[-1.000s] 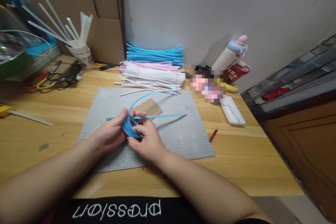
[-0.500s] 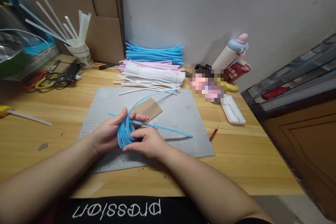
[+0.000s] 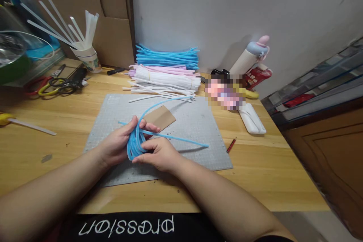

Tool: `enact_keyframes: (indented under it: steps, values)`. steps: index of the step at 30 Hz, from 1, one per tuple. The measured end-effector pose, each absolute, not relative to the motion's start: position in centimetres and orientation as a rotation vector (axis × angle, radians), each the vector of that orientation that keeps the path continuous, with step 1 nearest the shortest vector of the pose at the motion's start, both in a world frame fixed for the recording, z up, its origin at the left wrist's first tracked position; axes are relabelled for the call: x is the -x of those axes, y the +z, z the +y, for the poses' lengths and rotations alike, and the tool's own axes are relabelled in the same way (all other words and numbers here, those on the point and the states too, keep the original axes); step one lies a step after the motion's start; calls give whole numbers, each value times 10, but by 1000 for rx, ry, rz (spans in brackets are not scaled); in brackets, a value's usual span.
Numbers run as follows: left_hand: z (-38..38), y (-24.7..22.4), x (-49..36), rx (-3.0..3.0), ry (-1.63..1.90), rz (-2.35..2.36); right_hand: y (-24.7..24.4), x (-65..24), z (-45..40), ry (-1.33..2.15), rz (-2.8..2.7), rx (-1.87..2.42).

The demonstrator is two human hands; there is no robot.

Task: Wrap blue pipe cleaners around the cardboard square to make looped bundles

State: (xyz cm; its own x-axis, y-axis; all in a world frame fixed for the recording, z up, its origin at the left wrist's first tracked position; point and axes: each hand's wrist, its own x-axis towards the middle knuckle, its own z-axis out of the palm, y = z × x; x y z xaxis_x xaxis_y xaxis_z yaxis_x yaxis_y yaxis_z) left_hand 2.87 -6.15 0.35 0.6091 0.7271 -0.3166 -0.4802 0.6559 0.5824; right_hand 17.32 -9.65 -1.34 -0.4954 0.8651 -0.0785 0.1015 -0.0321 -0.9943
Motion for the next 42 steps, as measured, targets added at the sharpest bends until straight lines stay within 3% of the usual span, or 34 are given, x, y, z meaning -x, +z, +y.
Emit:
enact_keyframes:
  steps: [12, 19, 28, 36, 42]
  values:
    - [-64, -6, -27, -895, 836, 810, -15, -183, -90, 1442, -1482, 1130]
    - [-53, -3, -17, -943, 671, 826, -20, -191, -89, 1389, -1524, 1204]
    - [-57, 4, -20, -1138, 598, 994, -20, -196, -90, 1079, -1745, 1389]
    - [-56, -1, -20, -1363, 611, 1158, -21, -196, -87, 1184, -1618, 1354]
    - [-55, -2, -22, -1139, 624, 1027, -24, -195, -85, 1321, -1529, 1207]
